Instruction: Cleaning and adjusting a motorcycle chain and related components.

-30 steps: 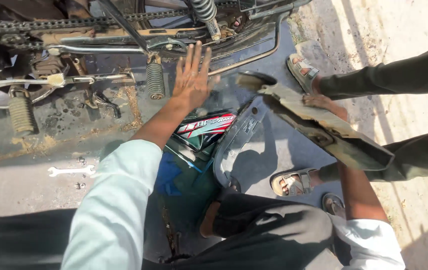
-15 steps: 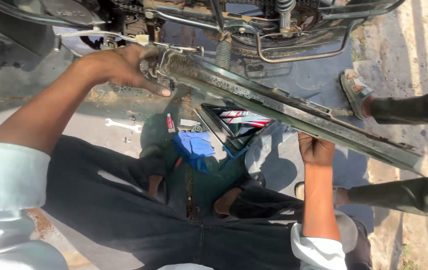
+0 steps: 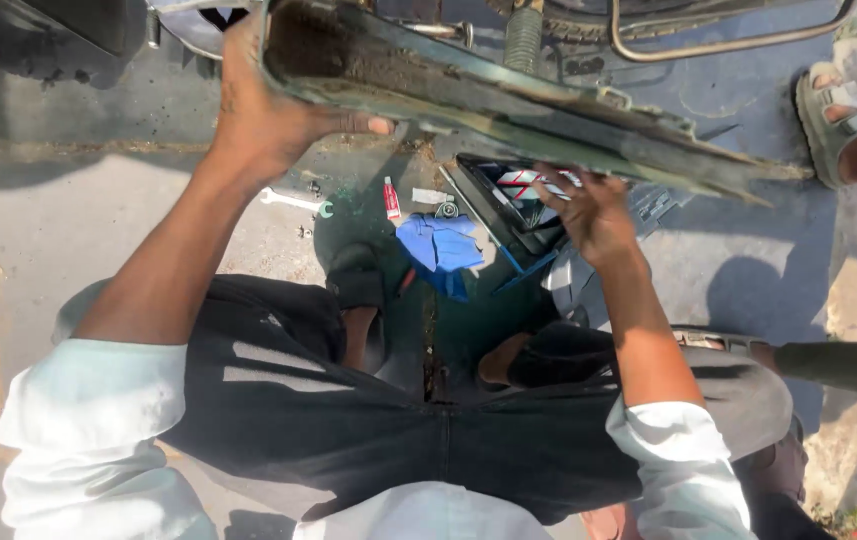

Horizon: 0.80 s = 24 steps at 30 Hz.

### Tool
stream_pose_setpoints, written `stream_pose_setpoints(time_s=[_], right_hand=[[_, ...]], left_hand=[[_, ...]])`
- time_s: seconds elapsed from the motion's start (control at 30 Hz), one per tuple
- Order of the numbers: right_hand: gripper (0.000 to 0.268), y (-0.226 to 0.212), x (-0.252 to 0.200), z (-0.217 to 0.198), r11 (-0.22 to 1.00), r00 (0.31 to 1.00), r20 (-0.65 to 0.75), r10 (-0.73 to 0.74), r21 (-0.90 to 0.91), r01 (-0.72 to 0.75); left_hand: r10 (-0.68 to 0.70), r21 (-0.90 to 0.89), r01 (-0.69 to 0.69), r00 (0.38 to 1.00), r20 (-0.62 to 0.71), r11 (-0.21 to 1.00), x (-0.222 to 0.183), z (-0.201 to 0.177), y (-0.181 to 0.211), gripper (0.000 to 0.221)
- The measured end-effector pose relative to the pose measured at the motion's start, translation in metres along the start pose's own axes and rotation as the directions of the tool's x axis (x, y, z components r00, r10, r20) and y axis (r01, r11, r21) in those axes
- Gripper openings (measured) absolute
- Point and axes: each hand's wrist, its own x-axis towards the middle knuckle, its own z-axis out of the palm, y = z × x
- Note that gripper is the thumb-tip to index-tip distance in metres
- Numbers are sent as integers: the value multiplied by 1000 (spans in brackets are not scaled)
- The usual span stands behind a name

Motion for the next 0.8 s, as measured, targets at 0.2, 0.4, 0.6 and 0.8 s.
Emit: stream_pose_setpoints(time_s=[0.2,0.4,0.6,0.8], right_hand=[[44,161,48,-197,-822,886,227,405,-334,461],[62,175,7,-202,-868,967,-249,-49,-468,-165],[41,43,36,-106,-766,950,-259,176,-642,-34],[44,-164,-60,93,-620,870,-373,322,-778,-103]], left_hand=[[-45,-69,41,997,-63,997,14,20,-11,46],[111,205,-120,992,53,971,18,1,-29,54],[-48,472,2,995,84,881,11,-16,-38,76],[-121,591,100,993,-5,800,11,-26,-30,91]])
